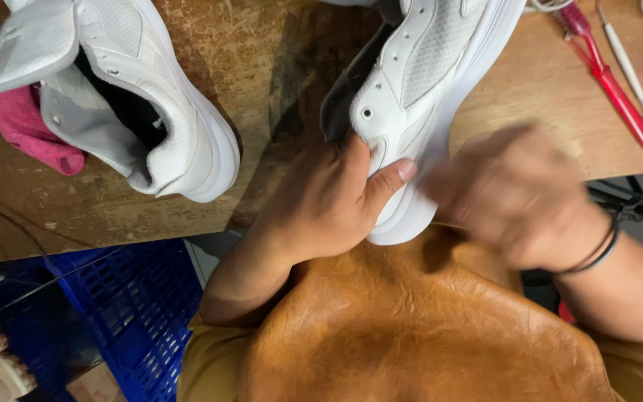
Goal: The person wipes the exterior of a white sneaker with a small white cloth, focusing on the sole, heel, and toe areas. The person rotates the shoe to access different sides while continuing to wipe the surface.
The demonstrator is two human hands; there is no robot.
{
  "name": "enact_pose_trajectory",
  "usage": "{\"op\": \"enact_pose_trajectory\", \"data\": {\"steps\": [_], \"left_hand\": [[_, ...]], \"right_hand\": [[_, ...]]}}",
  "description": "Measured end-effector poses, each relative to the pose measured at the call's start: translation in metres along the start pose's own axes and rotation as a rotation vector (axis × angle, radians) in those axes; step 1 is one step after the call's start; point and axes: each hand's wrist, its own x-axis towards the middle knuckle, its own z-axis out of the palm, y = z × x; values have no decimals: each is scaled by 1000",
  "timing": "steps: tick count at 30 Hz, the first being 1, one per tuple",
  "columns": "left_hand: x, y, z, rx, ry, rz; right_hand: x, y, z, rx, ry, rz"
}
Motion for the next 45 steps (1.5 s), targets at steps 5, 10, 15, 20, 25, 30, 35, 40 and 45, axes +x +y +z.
{"op": "enact_pose_trajectory", "data": {"steps": [5, 10, 15, 20, 25, 30, 35, 40, 45], "left_hand": [[-1, -2, 2, 4, 2, -12], [-2, -9, -1, -26, 0, -34], [-8, -18, -3, -133, -5, -76], [-4, -14, -10, -205, -86, -113], [-6, -21, -13, -204, -81, -126], [-7, -27, -14, -282, -133, -220], [-7, -27, -15, -279, -143, -232], [-2, -27, -20, -308, -137, -227], [0, -21, -28, -374, -111, -217]], "right_hand": [[24, -9, -4, -9, -141, -58], [19, 0, -1, -58, -29, 25], [3, -29, 15, 113, -48, 18], [4, 3, 16, 152, 69, 112], [-13, -5, 33, 209, 189, 185], [-21, -6, 28, 206, 51, 102], [-23, -9, 35, 162, 131, 126], [-12, -14, 46, 132, 286, -20], [-16, -14, 44, 134, 261, 138]]}}
